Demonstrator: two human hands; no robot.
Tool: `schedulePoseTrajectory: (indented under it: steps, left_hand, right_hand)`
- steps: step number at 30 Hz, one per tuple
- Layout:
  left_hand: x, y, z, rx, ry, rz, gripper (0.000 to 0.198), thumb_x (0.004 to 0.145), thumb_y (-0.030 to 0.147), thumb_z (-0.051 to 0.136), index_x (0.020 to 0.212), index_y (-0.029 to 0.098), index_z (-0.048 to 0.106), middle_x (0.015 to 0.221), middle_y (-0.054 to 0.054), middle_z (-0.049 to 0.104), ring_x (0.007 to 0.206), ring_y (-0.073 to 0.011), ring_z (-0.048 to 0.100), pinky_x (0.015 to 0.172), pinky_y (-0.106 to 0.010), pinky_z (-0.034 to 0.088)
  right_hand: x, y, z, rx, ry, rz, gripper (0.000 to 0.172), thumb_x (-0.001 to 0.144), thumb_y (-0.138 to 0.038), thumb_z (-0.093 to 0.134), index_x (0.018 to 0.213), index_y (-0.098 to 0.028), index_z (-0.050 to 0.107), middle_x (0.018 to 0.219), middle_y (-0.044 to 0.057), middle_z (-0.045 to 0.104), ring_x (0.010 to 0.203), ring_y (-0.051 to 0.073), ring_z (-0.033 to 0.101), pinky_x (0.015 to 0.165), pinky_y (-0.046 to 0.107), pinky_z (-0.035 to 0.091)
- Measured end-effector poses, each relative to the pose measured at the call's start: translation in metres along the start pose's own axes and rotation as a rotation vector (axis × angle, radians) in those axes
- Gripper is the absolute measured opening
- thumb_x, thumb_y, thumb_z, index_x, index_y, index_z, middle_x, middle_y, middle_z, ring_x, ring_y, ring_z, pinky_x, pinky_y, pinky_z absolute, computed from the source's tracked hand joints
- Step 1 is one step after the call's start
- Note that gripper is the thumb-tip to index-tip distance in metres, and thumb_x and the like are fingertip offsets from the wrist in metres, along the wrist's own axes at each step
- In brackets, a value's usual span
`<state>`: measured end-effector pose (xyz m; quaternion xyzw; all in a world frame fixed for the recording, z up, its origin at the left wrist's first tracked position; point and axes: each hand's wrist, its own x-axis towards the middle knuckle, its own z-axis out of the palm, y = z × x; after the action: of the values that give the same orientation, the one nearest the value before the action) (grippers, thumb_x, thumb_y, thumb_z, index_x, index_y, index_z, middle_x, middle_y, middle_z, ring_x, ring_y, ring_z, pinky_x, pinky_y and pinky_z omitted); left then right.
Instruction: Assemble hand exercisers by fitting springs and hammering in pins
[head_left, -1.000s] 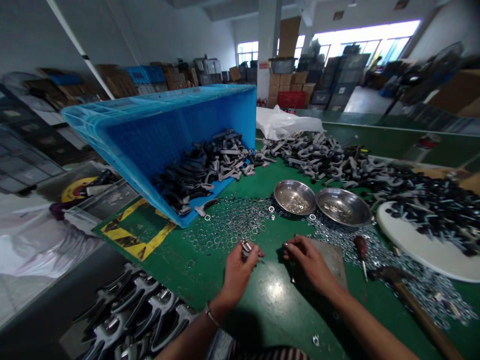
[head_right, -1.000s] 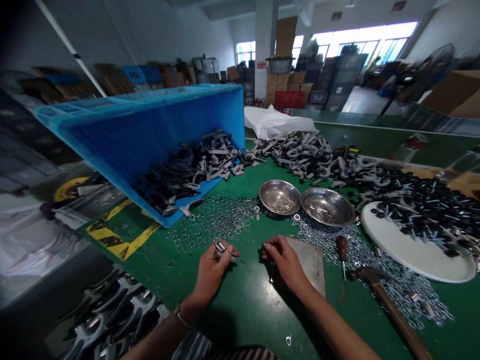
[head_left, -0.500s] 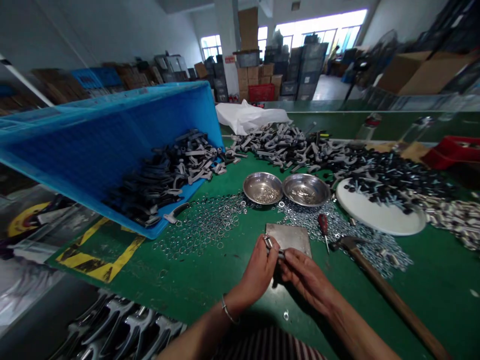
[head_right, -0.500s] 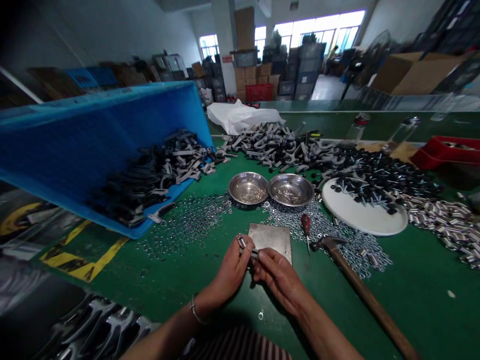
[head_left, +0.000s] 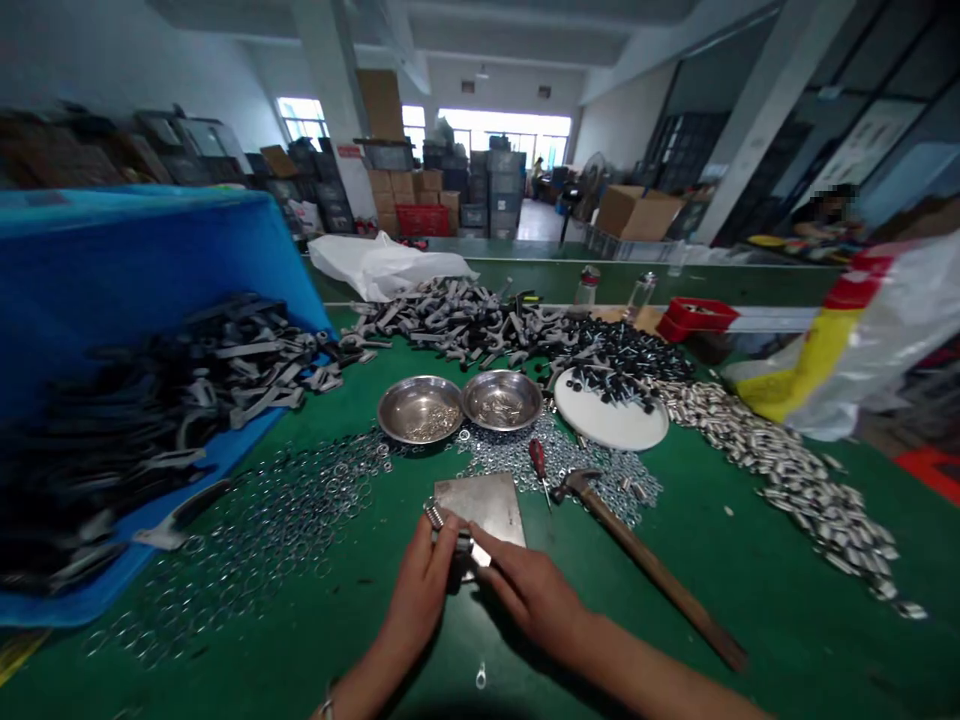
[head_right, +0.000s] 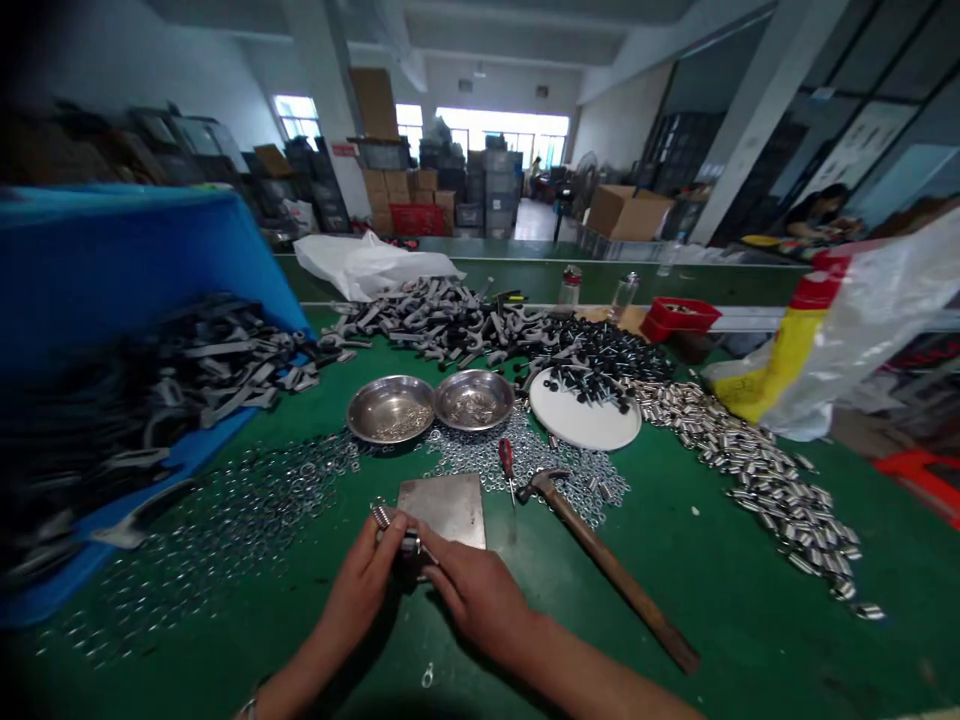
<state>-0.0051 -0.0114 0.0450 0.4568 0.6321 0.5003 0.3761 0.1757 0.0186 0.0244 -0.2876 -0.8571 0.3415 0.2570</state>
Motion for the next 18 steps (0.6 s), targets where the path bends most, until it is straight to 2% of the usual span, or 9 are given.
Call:
schedulePoseTrajectory:
  steps: [2, 3, 6, 8, 10, 12, 14, 16, 18]
  left_hand:
    - [0.007, 0.001, 0.006, -0.005, -0.033, 0.008, 0.037, 0.092, 0.054, 0.048, 0.095, 0.019, 0.060, 0.091, -0.006, 0.067, 0.089, -0.0230, 0.063, 0.083, -0.034, 0.049]
    - [0.010, 0.003, 0.009, -0.004, -0.052, 0.017, 0.038, 0.093, 0.055, 0.047, 0.094, 0.019, 0.060, 0.090, -0.006, 0.067, 0.087, -0.0228, 0.063, 0.081, -0.034, 0.049]
    - [0.020, 0.009, 0.022, -0.002, -0.095, 0.017, 0.040, 0.094, 0.056, 0.045, 0.092, 0.019, 0.060, 0.088, -0.006, 0.067, 0.085, -0.0225, 0.063, 0.078, -0.033, 0.049]
    - [0.024, 0.009, 0.035, -0.015, -0.118, -0.020, 0.041, 0.094, 0.057, 0.045, 0.090, 0.019, 0.060, 0.086, -0.006, 0.067, 0.083, -0.0221, 0.063, 0.077, -0.032, 0.049]
    - [0.023, 0.006, 0.049, -0.045, -0.150, -0.074, 0.042, 0.093, 0.059, 0.046, 0.089, 0.019, 0.060, 0.082, -0.005, 0.066, 0.078, -0.0214, 0.062, 0.074, -0.032, 0.049]
    - [0.020, 0.002, 0.062, -0.073, -0.183, -0.111, 0.044, 0.091, 0.061, 0.048, 0.088, 0.020, 0.061, 0.080, -0.004, 0.066, 0.076, -0.0208, 0.062, 0.072, -0.031, 0.049]
    - [0.017, -0.001, 0.069, -0.089, -0.207, -0.129, 0.045, 0.090, 0.063, 0.049, 0.088, 0.020, 0.062, 0.079, -0.004, 0.066, 0.074, -0.0203, 0.061, 0.071, -0.030, 0.049]
    - [0.018, -0.003, 0.069, -0.102, -0.215, -0.140, 0.046, 0.089, 0.065, 0.050, 0.087, 0.020, 0.062, 0.078, -0.003, 0.065, 0.074, -0.0199, 0.060, 0.070, -0.029, 0.048]
    - [0.021, -0.002, 0.064, -0.123, -0.204, -0.168, 0.048, 0.088, 0.066, 0.052, 0.086, 0.020, 0.062, 0.076, -0.003, 0.065, 0.072, -0.0194, 0.060, 0.068, -0.029, 0.047]
  right_hand:
    - [-0.016, 0.021, -0.032, -0.061, -0.053, 0.076, 0.052, 0.099, -0.032, 0.049, 0.150, -0.036, 0.040, 0.122, 0.006, 0.070, 0.102, 0.024, 0.068, 0.088, 0.037, 0.054]
    - [-0.024, 0.037, -0.054, -0.134, -0.019, 0.129, 0.047, 0.098, -0.032, 0.051, 0.145, -0.035, 0.048, 0.119, 0.006, 0.071, 0.099, 0.024, 0.068, 0.087, 0.037, 0.054]
    - [-0.034, 0.103, -0.133, -0.406, 0.301, 0.392, 0.030, 0.097, -0.032, 0.050, 0.122, -0.025, 0.065, 0.110, 0.009, 0.072, 0.095, 0.025, 0.068, 0.086, 0.040, 0.055]
    - [-0.028, 0.152, -0.185, -0.487, 0.414, 0.498, 0.029, 0.098, -0.028, 0.046, 0.114, -0.014, 0.066, 0.100, 0.014, 0.071, 0.085, 0.025, 0.068, 0.083, 0.043, 0.054]
    - [-0.013, 0.194, -0.227, -0.569, 0.505, 0.572, 0.025, 0.097, -0.025, 0.050, 0.110, -0.010, 0.066, 0.107, 0.017, 0.068, 0.094, 0.026, 0.067, 0.089, 0.045, 0.052]
    - [0.006, 0.224, -0.256, -0.641, 0.579, 0.626, 0.025, 0.096, -0.027, 0.057, 0.115, -0.012, 0.063, 0.118, 0.014, 0.065, 0.105, 0.026, 0.063, 0.094, 0.047, 0.050]
    - [0.023, 0.243, -0.276, -0.691, 0.626, 0.661, 0.032, 0.094, -0.032, 0.062, 0.122, -0.016, 0.060, 0.125, 0.010, 0.061, 0.110, 0.025, 0.061, 0.094, 0.048, 0.050]
    - [0.036, 0.252, -0.292, -0.710, 0.635, 0.672, 0.033, 0.094, -0.035, 0.064, 0.121, -0.017, 0.061, 0.125, 0.008, 0.062, 0.108, 0.024, 0.062, 0.092, 0.047, 0.052]
    - [0.042, 0.251, -0.304, -0.699, 0.620, 0.662, 0.027, 0.093, -0.032, 0.064, 0.113, -0.014, 0.063, 0.117, 0.009, 0.065, 0.104, 0.024, 0.064, 0.091, 0.046, 0.052]
